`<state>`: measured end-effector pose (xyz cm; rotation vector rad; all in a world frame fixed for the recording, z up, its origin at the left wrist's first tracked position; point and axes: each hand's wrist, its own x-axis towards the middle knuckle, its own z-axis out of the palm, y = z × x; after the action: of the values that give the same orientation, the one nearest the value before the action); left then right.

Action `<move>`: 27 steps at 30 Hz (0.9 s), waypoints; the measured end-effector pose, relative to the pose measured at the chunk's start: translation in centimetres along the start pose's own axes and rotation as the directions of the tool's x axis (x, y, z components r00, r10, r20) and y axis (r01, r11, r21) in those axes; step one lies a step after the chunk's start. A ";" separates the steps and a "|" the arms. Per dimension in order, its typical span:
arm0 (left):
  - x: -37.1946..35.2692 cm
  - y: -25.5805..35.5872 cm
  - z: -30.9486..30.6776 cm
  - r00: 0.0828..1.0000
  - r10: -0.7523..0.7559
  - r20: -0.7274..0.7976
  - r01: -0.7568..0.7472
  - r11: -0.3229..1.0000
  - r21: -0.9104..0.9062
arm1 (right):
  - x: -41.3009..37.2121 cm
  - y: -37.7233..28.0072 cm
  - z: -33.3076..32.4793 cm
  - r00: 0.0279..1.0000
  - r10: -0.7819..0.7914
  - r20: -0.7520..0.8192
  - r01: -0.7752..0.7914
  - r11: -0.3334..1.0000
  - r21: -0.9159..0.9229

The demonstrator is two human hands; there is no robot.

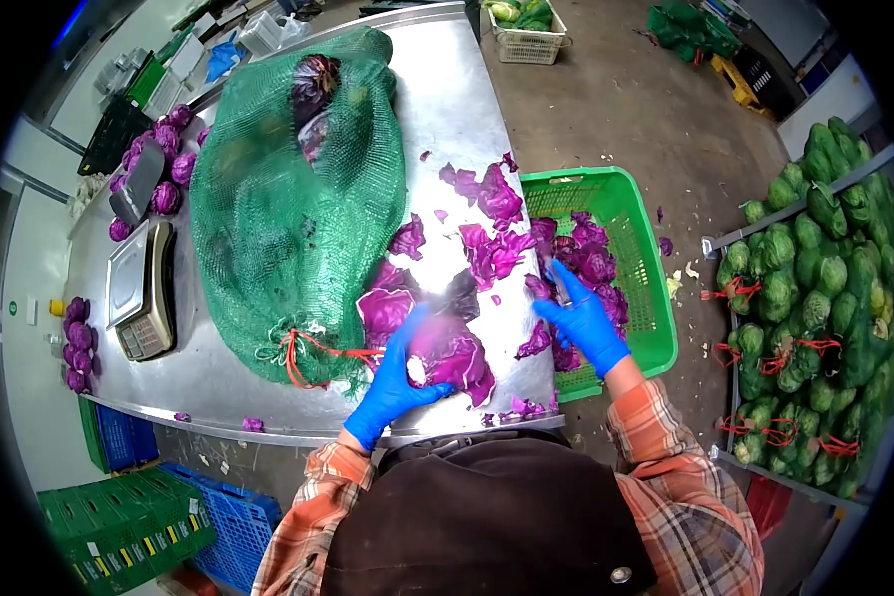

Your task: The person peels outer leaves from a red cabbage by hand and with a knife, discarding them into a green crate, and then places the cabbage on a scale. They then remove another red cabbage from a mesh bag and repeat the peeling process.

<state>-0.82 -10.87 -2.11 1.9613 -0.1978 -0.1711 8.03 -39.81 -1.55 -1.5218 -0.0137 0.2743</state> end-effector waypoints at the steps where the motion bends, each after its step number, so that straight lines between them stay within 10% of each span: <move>1: -0.1 0.0 0.3 1.000 -0.002 -0.023 0.002 1.000 0.000 | -0.8 -1.3 1.2 0.990 -0.072 0.122 0.086 0.990 -0.115; 4: 0.0 0.4 0.7 0.998 -0.011 -0.066 0.009 0.999 -0.031 | -3.2 -1.6 5.6 0.955 -0.096 0.281 0.250 0.769 -0.588; 9: -0.6 -0.3 -0.5 0.995 -0.100 -0.005 0.096 0.964 -0.249 | -1.8 2.5 6.3 0.926 -0.100 0.364 0.211 0.937 -0.277; 10: -1.1 -0.4 -0.8 0.993 -0.119 0.024 0.121 0.950 -0.287 | -2.0 0.5 5.4 0.909 0.243 0.339 -0.191 0.965 -0.178; 13: -1.5 -0.3 -1.7 0.982 -0.146 0.121 0.183 0.896 -0.405 | -1.8 -4.4 4.1 0.895 0.263 0.360 -0.291 0.956 0.023; 16: -1.7 0.1 -1.9 0.976 -0.179 0.126 0.215 0.881 -0.420 | -0.2 -5.0 3.3 0.942 -0.198 0.272 0.273 0.922 -0.276; 18: -1.1 0.3 -2.3 0.969 -0.187 0.159 0.239 0.862 -0.447 | -0.1 -3.3 4.8 0.923 -0.002 0.385 0.174 0.894 -0.412; 27: -1.3 -1.3 -1.2 0.968 -0.251 -0.013 0.229 0.902 -0.366 | 0.5 -0.7 8.6 0.785 -0.158 0.600 0.400 0.868 -0.295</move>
<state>-1.74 -9.04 -2.79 1.6125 0.1135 -0.2883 7.06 -31.33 -0.50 -1.7766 -0.8198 0.4879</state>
